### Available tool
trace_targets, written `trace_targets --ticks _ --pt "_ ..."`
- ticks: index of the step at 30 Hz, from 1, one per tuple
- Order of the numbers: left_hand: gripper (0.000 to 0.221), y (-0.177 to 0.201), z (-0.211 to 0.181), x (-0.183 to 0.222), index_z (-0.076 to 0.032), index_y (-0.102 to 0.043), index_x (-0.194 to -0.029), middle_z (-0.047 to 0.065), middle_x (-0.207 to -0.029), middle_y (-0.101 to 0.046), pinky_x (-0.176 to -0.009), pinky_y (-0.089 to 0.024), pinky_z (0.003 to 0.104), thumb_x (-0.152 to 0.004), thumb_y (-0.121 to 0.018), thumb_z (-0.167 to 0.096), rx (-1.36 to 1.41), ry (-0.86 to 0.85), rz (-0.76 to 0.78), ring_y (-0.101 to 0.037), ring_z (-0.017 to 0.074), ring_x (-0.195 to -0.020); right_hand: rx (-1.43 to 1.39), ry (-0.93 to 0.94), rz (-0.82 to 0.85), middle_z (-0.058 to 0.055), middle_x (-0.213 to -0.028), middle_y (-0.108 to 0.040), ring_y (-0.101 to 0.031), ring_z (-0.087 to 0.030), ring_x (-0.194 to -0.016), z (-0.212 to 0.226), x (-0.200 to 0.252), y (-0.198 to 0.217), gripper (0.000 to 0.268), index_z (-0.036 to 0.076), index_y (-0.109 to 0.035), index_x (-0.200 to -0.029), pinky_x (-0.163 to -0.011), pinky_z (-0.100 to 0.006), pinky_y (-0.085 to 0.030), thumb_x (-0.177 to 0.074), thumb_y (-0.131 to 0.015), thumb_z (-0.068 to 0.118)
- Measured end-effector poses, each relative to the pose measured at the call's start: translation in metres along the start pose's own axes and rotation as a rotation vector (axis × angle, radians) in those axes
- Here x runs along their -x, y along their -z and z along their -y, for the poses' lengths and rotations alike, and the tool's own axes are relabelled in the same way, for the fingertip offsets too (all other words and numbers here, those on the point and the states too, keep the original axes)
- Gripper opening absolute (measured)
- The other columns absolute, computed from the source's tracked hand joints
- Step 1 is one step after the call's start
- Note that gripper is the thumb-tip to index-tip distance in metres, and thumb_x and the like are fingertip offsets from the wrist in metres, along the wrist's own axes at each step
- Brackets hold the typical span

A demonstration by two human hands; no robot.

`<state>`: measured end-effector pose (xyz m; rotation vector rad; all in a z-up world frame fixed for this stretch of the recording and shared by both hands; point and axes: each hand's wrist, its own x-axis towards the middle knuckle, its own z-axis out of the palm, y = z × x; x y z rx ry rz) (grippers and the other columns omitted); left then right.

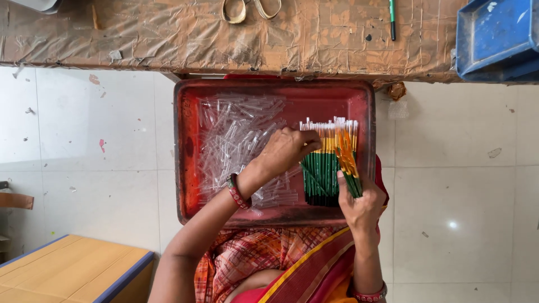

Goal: The person repeatedly picks small clear plastic sleeves and slides them over the tips of green pencils held in the other hand. The person places the sleeved pencils into a red tray and occasionally transfers bundles to a blue bin on the table.

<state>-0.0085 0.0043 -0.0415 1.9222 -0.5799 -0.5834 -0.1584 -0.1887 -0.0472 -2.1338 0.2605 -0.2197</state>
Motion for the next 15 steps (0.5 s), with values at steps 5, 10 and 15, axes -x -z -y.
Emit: trace_targets --ticks 5,10,15 --pt "0.015 -0.035 0.084 0.001 -0.008 -0.074 -0.094 0.013 -0.068 -0.07 -0.041 -0.051 0.033 -0.092 -0.065 0.005 -0.821 -0.089 0.115 -0.067 0.0145 -0.055 0.355 -0.048 -0.105 -0.002 -0.059 -0.051 -0.052 -0.014 -0.05 -0.018 -0.005 0.013 0.038 0.002 -0.067 -0.084 -0.048 -0.036 -0.04 -0.106 -0.069 0.033" --pt "0.015 -0.053 0.09 -0.003 0.0 -0.07 -0.087 0.01 -0.069 -0.067 -0.04 -0.048 0.027 -0.098 -0.062 0.006 -1.046 -0.14 0.189 -0.056 0.0083 -0.049 -0.12 -0.236 0.037 -0.002 -0.062 -0.062 -0.056 -0.008 -0.045 -0.02 -0.002 -0.009 0.035 0.006 -0.072 -0.101 -0.039 -0.03 -0.046 -0.1 -0.064 0.039" --pt "0.042 -0.016 0.076 -0.007 -0.003 -0.07 -0.08 0.008 -0.088 -0.07 -0.047 -0.048 0.03 -0.066 -0.08 -0.041 -1.129 -0.334 -0.014 -0.062 0.0135 -0.072 -0.374 -0.418 0.319 -0.005 -0.071 -0.076 -0.056 -0.007 -0.038 -0.015 -0.007 -0.045 0.038 0.008 -0.071 -0.102 -0.031 -0.026 -0.047 -0.096 -0.059 0.044"
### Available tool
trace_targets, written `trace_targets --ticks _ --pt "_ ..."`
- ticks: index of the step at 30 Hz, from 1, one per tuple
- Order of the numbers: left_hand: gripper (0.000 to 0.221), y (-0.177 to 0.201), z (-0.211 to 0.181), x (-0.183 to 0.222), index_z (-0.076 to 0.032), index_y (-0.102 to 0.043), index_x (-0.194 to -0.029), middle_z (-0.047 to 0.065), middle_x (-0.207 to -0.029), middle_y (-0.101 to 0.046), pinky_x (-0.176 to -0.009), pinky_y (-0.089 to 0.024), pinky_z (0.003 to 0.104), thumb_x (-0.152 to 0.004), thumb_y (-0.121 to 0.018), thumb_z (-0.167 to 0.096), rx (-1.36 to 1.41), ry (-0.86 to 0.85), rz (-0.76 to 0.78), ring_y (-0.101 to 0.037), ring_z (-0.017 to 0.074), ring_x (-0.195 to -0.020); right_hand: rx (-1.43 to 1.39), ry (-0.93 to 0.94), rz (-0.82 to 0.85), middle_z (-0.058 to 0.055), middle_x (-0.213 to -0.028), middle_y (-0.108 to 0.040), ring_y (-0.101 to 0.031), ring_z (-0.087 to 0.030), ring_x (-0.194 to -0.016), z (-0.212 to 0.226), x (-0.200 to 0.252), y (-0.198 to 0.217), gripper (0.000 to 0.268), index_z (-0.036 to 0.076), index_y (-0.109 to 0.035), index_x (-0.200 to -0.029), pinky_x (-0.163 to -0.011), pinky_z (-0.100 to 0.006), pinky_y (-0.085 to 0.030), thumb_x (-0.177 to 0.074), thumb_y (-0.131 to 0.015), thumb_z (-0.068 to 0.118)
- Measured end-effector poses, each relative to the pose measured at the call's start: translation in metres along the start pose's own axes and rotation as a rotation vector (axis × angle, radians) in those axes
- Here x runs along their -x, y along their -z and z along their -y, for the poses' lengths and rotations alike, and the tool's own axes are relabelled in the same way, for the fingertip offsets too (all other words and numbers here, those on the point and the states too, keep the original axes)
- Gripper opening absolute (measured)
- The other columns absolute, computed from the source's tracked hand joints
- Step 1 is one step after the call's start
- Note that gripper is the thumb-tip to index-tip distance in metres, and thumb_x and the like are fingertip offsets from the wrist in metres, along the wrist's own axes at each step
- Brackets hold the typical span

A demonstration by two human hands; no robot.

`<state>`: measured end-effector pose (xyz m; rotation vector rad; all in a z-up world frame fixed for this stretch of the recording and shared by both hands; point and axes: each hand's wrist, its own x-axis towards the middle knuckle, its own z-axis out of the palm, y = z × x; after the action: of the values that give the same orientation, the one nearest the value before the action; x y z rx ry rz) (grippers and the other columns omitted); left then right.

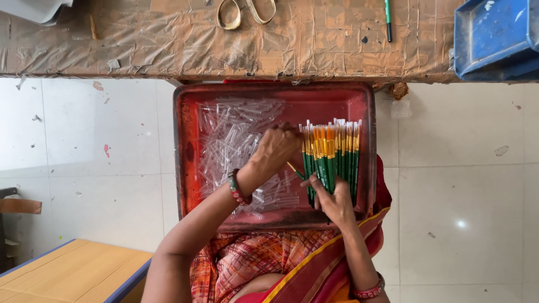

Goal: The person repeatedly picks small clear plastic sleeves and slides them over the tips of green pencils held in the other hand. The person places the sleeved pencils into a red tray and occasionally transfers bundles to a blue bin on the table.

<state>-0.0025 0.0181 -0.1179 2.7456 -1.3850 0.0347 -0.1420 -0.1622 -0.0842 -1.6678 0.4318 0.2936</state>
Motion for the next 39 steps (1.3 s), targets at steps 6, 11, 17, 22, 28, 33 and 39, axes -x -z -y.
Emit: trace_targets --ticks 6,11,17,22,28,33,39 --pt "0.019 0.031 0.017 0.044 0.001 -0.07 -0.104 0.016 -0.079 -0.07 -0.038 -0.046 0.026 -0.092 -0.058 0.01 0.127 0.265 0.167 -0.059 0.0118 -0.048 0.057 0.044 0.218 -0.009 -0.098 -0.078 -0.063 -0.01 -0.041 -0.011 0.001 -0.021 0.043 0.006 -0.067 -0.122 -0.033 -0.026 -0.051 -0.101 -0.052 0.041" --pt "0.015 0.039 -0.016 0.05 -0.001 -0.069 -0.095 0.021 -0.083 -0.07 -0.033 -0.04 0.025 -0.101 -0.057 0.006 0.305 0.299 0.179 -0.051 0.0114 -0.045 -0.146 0.045 0.056 -0.016 -0.081 -0.063 -0.068 -0.011 -0.049 0.002 -0.007 -0.011 0.044 0.006 -0.061 -0.136 -0.032 -0.025 -0.048 -0.101 -0.058 0.033" --pt "0.006 0.036 -0.065 0.054 -0.007 -0.065 -0.088 0.003 -0.073 -0.06 -0.051 -0.037 0.03 -0.091 -0.068 -0.002 -0.03 0.107 0.306 -0.047 0.0105 -0.061 -0.226 0.187 -0.222 -0.005 -0.081 -0.074 -0.051 -0.008 -0.039 0.013 0.001 0.013 0.029 -0.001 -0.068 -0.11 -0.03 -0.023 -0.04 -0.105 -0.061 0.026" --pt "0.012 0.019 -0.06 0.044 -0.011 -0.065 -0.092 0.005 -0.08 -0.058 -0.06 -0.042 0.034 -0.084 -0.073 -0.013 -0.061 0.143 0.256 -0.05 0.0158 -0.071 -0.248 0.208 -0.219 -0.002 -0.068 -0.06 -0.045 -0.004 -0.043 0.052 0.018 0.02 0.029 0.001 -0.067 -0.123 -0.036 -0.02 -0.034 -0.105 -0.062 0.023" --pt "0.033 0.071 -0.009 0.014 -0.014 -0.068 -0.121 0.01 -0.09 -0.072 -0.058 -0.049 0.035 -0.095 -0.067 -0.034 0.215 0.237 0.425 -0.056 0.0183 -0.065 -0.331 0.215 -0.178 -0.004 -0.068 -0.063 -0.048 -0.006 -0.044 0.04 0.021 0.022 0.024 -0.002 -0.07 -0.113 -0.036 -0.02 -0.034 -0.103 -0.064 0.019" --pt "0.028 0.123 0.01 -0.005 -0.009 -0.075 -0.117 0.007 -0.104 -0.079 -0.073 -0.061 0.031 -0.101 -0.068 -0.031 1.007 0.232 -0.076 -0.078 0.0162 -0.085 -0.379 0.251 -0.1 -0.005 -0.076 -0.069 -0.051 -0.005 -0.046 0.035 0.034 0.017 0.02 -0.001 -0.071 -0.105 -0.035 -0.02 -0.036 -0.1 -0.066 0.017" --pt "0.031 0.143 0.011 -0.016 0.0 -0.058 -0.127 0.012 -0.118 -0.072 -0.096 -0.064 0.037 -0.111 -0.052 -0.025 1.877 0.209 -0.098 -0.072 0.0211 -0.113 -0.376 0.351 -0.133 -0.009 -0.084 -0.073 -0.06 -0.007 -0.053 0.023 0.04 0.017 0.015 -0.002 -0.072 -0.102 -0.035 -0.021 -0.041 -0.095 -0.072 0.011"
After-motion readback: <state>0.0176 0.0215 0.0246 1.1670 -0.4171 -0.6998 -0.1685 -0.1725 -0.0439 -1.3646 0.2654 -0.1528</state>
